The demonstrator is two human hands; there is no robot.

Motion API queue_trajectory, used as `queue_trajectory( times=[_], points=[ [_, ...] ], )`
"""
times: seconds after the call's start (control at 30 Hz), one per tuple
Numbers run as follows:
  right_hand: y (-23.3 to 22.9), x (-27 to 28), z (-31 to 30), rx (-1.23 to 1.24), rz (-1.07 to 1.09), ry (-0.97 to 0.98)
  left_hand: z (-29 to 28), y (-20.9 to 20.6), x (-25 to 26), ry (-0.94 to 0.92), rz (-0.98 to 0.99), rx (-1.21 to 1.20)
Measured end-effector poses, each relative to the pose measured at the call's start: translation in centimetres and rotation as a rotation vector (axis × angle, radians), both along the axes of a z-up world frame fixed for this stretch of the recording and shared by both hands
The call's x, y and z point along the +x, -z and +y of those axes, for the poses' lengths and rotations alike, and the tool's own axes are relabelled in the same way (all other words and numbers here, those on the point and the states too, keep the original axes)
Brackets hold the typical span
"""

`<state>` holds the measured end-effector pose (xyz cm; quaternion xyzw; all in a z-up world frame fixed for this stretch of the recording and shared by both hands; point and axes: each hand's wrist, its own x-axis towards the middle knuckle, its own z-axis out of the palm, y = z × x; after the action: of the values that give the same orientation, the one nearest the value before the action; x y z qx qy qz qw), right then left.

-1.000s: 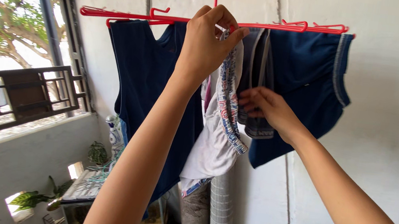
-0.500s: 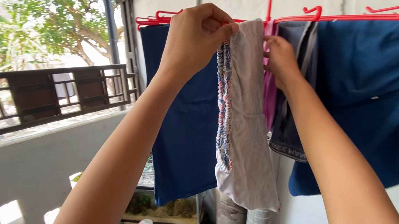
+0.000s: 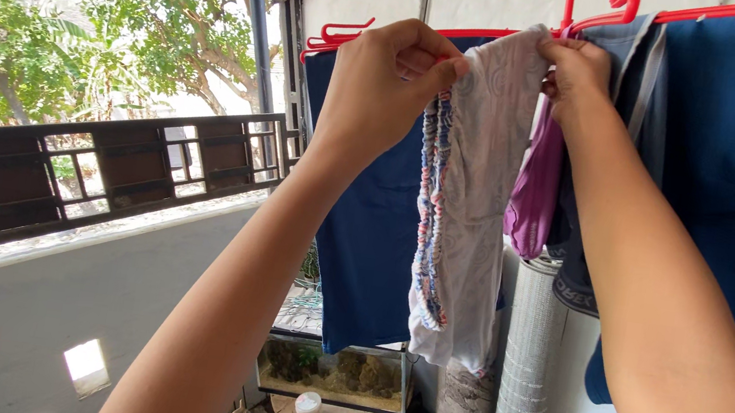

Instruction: The person takes various items of clothing from a blue laundry basket and hangs them on a red circular drying rack by hand.

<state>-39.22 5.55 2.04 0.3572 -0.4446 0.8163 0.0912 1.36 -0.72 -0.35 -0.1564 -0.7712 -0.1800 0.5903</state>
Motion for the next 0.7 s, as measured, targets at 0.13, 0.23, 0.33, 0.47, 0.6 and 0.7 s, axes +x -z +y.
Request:
queue_trajectory(
  times=[0.13, 0.23, 0.33, 0.47, 0.6, 0.7],
  points=[
    [-1.1, -0.6, 0.7, 0.011, 0.017, 0.135, -0.2, 0.8, 1.4, 0.035, -0.022, -0.040],
    [-2.1, -1.0, 1.6, -0.017, -0.094, 0.095, 0.1, 1.2, 2.1, -0.001, 0.010, -0.060],
    [-1.1, -1.5, 2.7, -0.052, -0.113, 0.181, 0.6, 1.1, 2.6, -0.018, 0.015, -0.057],
    [3.3, -3.1, 1.9, 0.039, 0.057, 0.399, 0.7, -0.2, 2.2, 0.039, 0.027, -0.052],
    [8.5, -4.5, 2.2, -0.016, 0.259, 0.420, 0.1, -2.0, 1.0, 0.013, 0.138, -0.129],
    [12.5, -4.1, 3.4, 0.094, 0.137, 0.337, -0.2, -2.9, -0.6, 0.047, 0.195, -0.094]
  ],
)
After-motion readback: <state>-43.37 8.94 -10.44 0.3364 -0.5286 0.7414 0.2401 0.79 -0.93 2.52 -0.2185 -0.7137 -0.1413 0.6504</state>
